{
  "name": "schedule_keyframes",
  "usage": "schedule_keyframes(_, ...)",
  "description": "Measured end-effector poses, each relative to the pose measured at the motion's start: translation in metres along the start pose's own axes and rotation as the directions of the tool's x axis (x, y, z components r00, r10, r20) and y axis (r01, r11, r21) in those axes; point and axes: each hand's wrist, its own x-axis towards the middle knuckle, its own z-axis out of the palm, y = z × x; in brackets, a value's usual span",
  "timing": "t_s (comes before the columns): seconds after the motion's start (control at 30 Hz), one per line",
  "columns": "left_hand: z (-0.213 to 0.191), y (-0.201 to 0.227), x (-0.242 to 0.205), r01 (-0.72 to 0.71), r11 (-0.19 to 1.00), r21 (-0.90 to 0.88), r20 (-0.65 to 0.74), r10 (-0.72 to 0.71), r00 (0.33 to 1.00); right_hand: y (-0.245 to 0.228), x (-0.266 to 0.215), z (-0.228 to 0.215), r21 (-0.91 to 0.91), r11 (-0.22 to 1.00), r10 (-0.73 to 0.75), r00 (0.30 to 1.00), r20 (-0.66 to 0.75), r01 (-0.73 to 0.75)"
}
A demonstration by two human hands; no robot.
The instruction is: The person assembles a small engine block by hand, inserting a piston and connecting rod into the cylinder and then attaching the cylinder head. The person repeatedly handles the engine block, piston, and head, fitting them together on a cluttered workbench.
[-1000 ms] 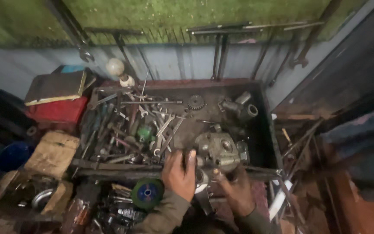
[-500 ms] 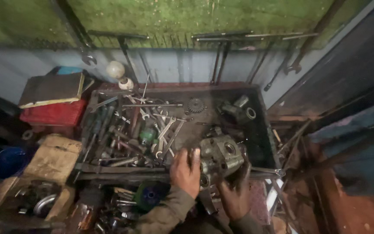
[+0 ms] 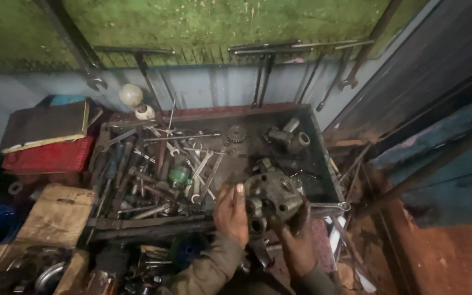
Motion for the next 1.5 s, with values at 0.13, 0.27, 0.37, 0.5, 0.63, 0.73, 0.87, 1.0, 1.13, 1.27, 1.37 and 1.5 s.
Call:
schedule_keyframes(0.13,0.007,-0.008,0.007,0.306,0.743,-0.595,0.111,-0.301,0.947,0.011,-0.006,-0.002,0.037,0.993,0.113,0.993,0.027,-0.114)
schedule_keyframes(0.27,-0.001,-0.012,0.009,0.091,0.846,-0.525,0.091,-0.051,0.995,0.007,-0.008,0.003,-0.007,1.0,0.021,0.995,0.099,-0.02)
schedule_keyframes(0.37,0.002,-0.011,0.012,0.234,0.735,-0.636,0.158,-0.173,0.972,0.002,0.0,-0.003,-0.163,0.985,0.068,0.995,0.074,-0.056)
schedule_keyframes(0.5,0.006,-0.013,0.016,0.228,0.733,-0.641,0.149,-0.172,0.974,0.006,0.01,-0.018,-0.054,0.998,0.023,0.978,0.207,-0.012)
schedule_keyframes(0.63,0.007,-0.018,0.014,0.268,0.709,-0.652,0.176,-0.203,0.963,0.011,0.016,-0.022,-0.165,0.972,0.199,0.963,0.183,-0.17)
schedule_keyframes(0.73,0.007,-0.019,0.014,0.214,0.802,-0.558,0.096,-0.193,0.976,0.006,0.015,-0.016,-0.146,0.986,0.099,0.985,0.138,-0.079)
schedule_keyframes(0.87,0.01,-0.007,0.019,0.115,0.973,-0.2,-0.025,-0.123,0.992,-0.007,0.012,-0.016,-0.113,0.912,0.401,0.915,0.04,-0.395)
schedule_keyframes(1.0,0.003,0.008,0.02,-0.075,0.996,0.057,0.025,0.074,0.997,-0.006,0.022,-0.017,-0.081,0.978,0.2,0.973,0.113,-0.192)
schedule_keyframes(1.13,0.0,0.017,0.02,-0.166,0.986,0.021,0.013,0.166,0.986,-0.014,0.027,-0.015,-0.169,0.976,0.159,0.981,0.116,-0.138)
schedule_keyframes(1.27,0.0,0.017,0.018,-0.153,0.988,0.026,-0.038,0.154,0.987,-0.05,0.01,0.0,-0.626,0.694,-0.333,0.93,0.158,0.355)
schedule_keyframes(1.37,-0.003,0.017,0.014,-0.147,0.989,-0.015,0.011,0.147,0.989,-0.081,0.004,0.014,-0.755,0.49,-0.427,0.875,0.229,0.436)
schedule_keyframes(1.5,-0.005,0.018,0.014,-0.182,0.983,0.029,-0.008,0.182,0.983,-0.105,0.008,0.021,-0.795,0.336,-0.437,0.831,0.344,0.505)
